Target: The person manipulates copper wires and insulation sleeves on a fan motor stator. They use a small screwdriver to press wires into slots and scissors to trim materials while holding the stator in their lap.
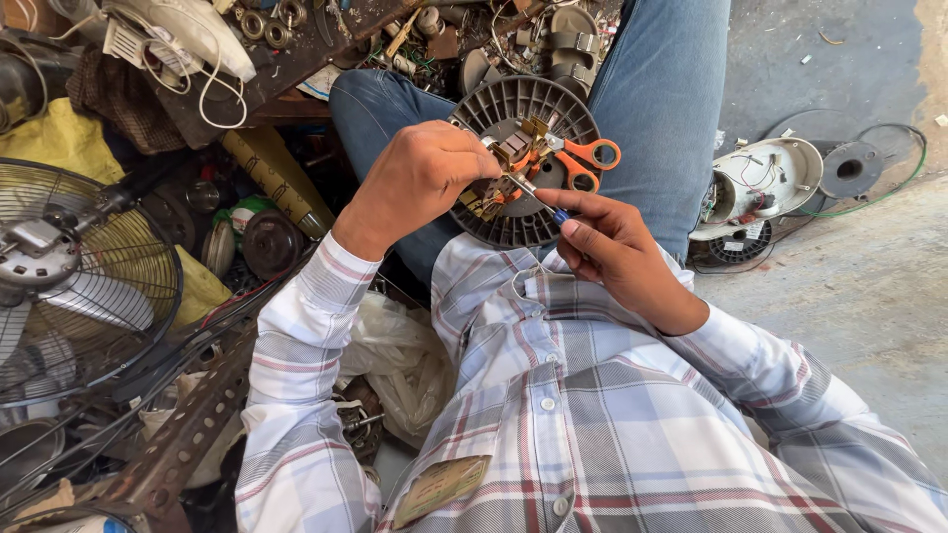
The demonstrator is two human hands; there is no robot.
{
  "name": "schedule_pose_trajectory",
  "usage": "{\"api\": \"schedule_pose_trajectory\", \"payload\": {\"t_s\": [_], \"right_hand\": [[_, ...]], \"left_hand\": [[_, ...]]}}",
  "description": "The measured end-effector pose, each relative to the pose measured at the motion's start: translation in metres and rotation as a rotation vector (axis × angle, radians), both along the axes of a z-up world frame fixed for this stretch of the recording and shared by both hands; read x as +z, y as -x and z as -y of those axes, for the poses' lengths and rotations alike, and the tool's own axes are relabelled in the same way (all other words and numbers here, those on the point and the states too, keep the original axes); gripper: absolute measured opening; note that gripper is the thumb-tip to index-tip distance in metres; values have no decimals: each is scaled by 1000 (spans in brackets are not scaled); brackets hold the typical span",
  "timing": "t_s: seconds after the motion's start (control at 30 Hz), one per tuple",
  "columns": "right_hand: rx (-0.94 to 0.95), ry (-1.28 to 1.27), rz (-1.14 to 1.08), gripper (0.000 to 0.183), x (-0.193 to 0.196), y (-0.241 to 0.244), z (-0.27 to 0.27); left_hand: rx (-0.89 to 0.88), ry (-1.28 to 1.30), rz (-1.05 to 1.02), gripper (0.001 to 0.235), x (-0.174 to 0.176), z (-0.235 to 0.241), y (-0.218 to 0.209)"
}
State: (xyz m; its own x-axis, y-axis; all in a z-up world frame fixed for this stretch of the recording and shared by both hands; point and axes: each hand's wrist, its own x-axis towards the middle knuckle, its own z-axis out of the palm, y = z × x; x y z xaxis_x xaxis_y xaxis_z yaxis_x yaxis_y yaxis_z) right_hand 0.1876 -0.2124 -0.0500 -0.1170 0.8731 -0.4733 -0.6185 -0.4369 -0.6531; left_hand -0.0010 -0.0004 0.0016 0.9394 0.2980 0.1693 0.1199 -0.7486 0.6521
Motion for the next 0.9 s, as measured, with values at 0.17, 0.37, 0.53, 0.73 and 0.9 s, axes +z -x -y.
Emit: {"api": "schedule_pose_trajectory", "payload": {"t_s": [0.17, 0.37, 0.53, 0.73, 0.9], "right_hand": [[-45, -11, -57, 41, -4, 3, -6], [-138, -21, 12, 42, -2, 35, -11], [-81, -262, 513, 40, 9, 48, -8], [104, -353, 639, 23, 11, -17, -43], [1, -621, 1187, 23, 22, 38, -22]], "left_hand": [[-35, -51, -33, 13, 5, -3, -1], [-94, -153, -40, 8, 8, -4, -7], [-82, -179, -64, 8, 7, -1, -2], [-52, -172, -22, 12, 3, 3, -4], [-85, -168, -3, 8, 3, 3, -2]]}}
